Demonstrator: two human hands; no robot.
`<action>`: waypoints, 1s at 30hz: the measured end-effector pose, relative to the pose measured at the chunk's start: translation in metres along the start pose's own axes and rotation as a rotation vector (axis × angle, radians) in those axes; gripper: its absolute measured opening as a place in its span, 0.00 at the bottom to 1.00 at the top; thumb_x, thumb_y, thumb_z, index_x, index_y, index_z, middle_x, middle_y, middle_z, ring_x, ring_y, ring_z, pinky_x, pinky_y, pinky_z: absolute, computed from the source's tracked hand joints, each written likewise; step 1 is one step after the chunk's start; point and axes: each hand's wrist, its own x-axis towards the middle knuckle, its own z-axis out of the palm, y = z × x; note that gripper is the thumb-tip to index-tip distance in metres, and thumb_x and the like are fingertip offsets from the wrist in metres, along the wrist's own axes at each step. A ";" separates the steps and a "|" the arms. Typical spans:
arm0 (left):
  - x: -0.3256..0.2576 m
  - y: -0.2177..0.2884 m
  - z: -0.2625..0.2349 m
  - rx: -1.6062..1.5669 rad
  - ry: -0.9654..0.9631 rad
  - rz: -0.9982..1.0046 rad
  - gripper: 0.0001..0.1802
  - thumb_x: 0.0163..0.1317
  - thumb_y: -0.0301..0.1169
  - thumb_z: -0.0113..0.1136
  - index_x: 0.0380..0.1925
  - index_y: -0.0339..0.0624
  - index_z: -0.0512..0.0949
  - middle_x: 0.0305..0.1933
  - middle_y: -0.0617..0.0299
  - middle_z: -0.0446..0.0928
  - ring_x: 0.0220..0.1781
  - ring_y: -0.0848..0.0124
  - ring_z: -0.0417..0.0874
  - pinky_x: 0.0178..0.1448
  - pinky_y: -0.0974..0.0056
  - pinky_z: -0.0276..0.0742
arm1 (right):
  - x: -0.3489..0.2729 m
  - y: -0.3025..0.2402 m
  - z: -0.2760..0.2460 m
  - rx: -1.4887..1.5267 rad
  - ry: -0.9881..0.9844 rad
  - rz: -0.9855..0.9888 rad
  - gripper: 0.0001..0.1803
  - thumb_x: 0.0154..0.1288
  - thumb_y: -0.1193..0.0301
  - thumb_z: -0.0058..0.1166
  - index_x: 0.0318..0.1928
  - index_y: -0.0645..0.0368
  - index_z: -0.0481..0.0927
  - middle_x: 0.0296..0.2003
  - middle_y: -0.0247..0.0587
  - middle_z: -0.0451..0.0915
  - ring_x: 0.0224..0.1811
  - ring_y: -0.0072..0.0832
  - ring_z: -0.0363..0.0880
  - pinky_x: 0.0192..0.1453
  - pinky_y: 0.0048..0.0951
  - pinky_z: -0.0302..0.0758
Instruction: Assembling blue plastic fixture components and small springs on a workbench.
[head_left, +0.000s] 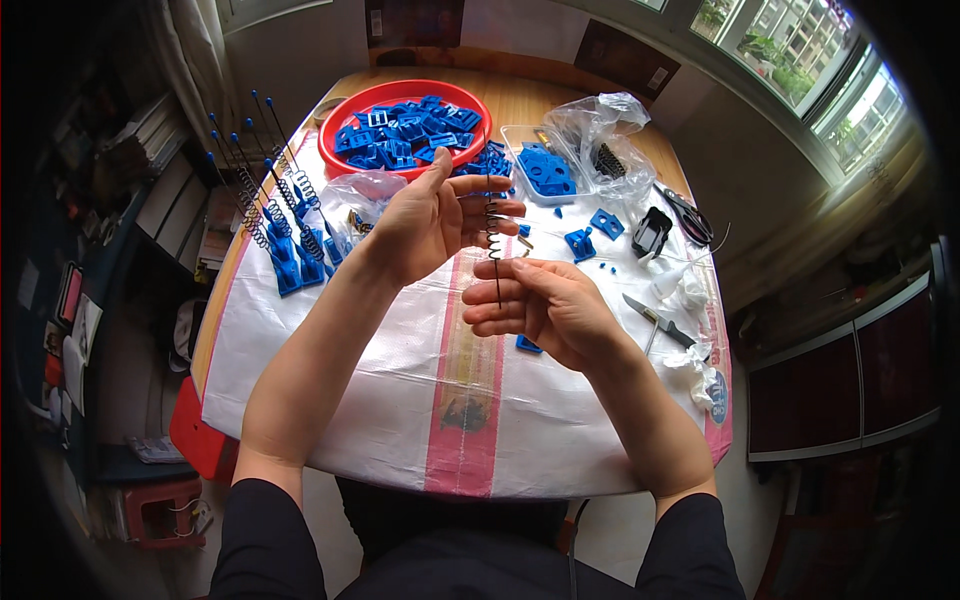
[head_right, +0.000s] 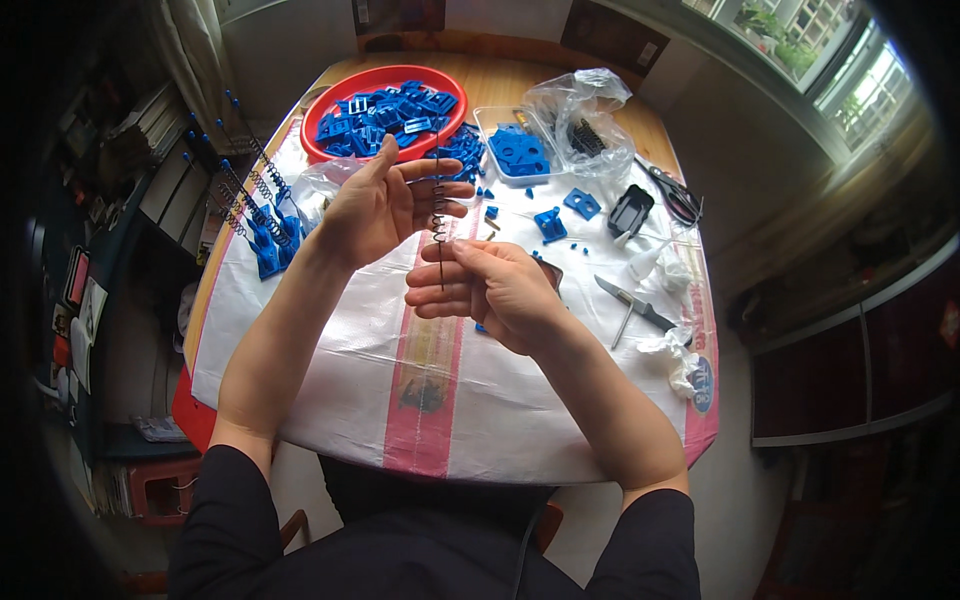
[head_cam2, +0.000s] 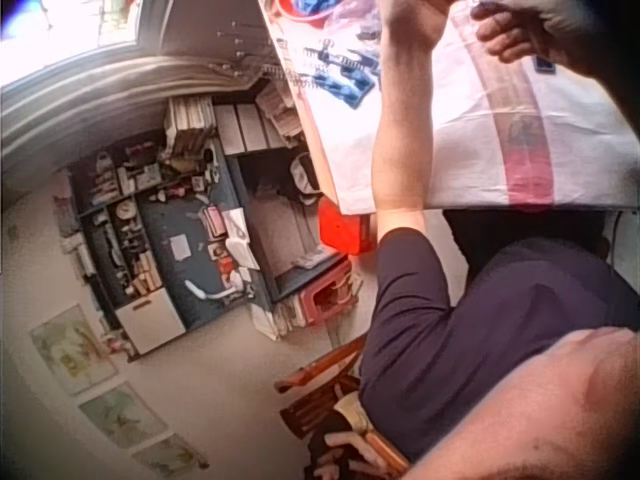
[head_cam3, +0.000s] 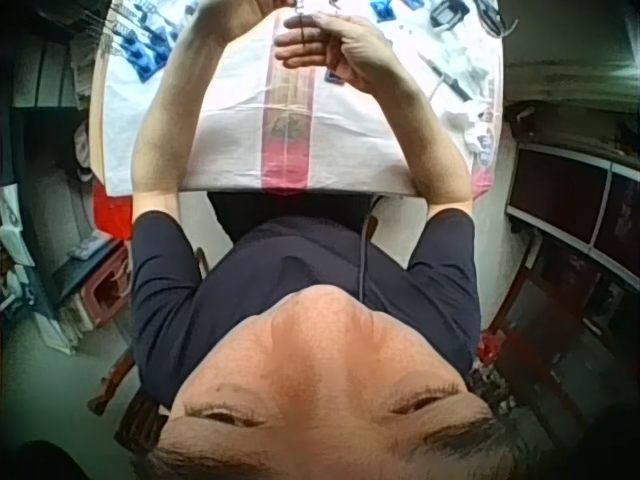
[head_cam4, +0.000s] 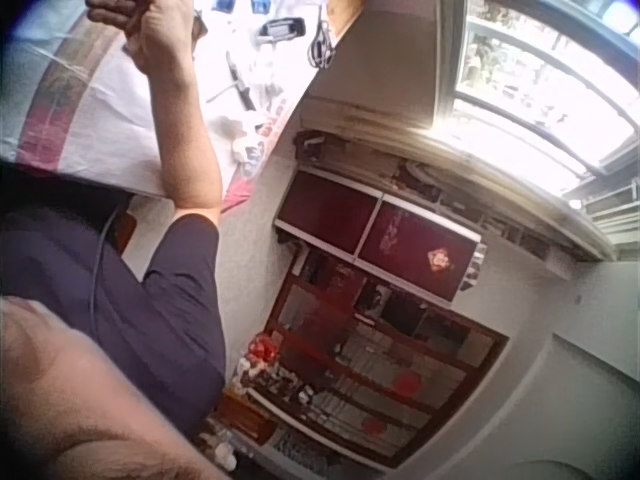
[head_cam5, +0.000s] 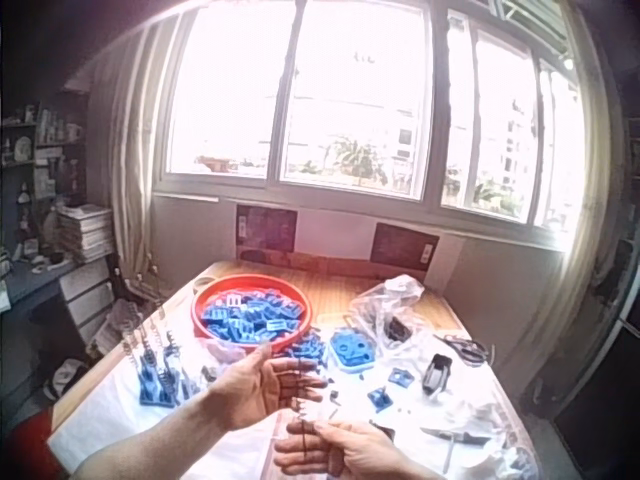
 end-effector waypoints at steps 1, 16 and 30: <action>0.000 0.001 0.002 0.040 0.044 0.005 0.31 0.75 0.51 0.39 0.61 0.34 0.70 0.54 0.46 0.79 0.54 0.59 0.82 0.61 0.55 0.75 | 0.000 -0.001 0.000 0.051 -0.012 0.008 0.32 0.79 0.53 0.31 0.61 0.75 0.66 0.50 0.61 0.79 0.51 0.45 0.83 0.58 0.44 0.80; -0.006 0.027 -0.013 -0.129 0.146 0.274 0.16 0.72 0.25 0.45 0.57 0.29 0.68 0.43 0.52 0.80 0.42 0.69 0.82 0.49 0.67 0.80 | -0.003 -0.020 -0.008 0.212 -0.039 -0.073 0.52 0.72 0.35 0.17 0.64 0.79 0.62 0.61 0.75 0.66 0.66 0.61 0.68 0.68 0.57 0.68; -0.002 -0.011 0.007 0.339 0.106 0.044 0.16 0.70 0.28 0.55 0.54 0.34 0.75 0.30 0.58 0.81 0.26 0.79 0.78 0.29 0.75 0.72 | -0.030 -0.075 -0.050 -0.248 0.453 -0.913 0.15 0.67 0.60 0.61 0.32 0.60 0.81 0.16 0.26 0.71 0.14 0.12 0.62 0.27 0.26 0.72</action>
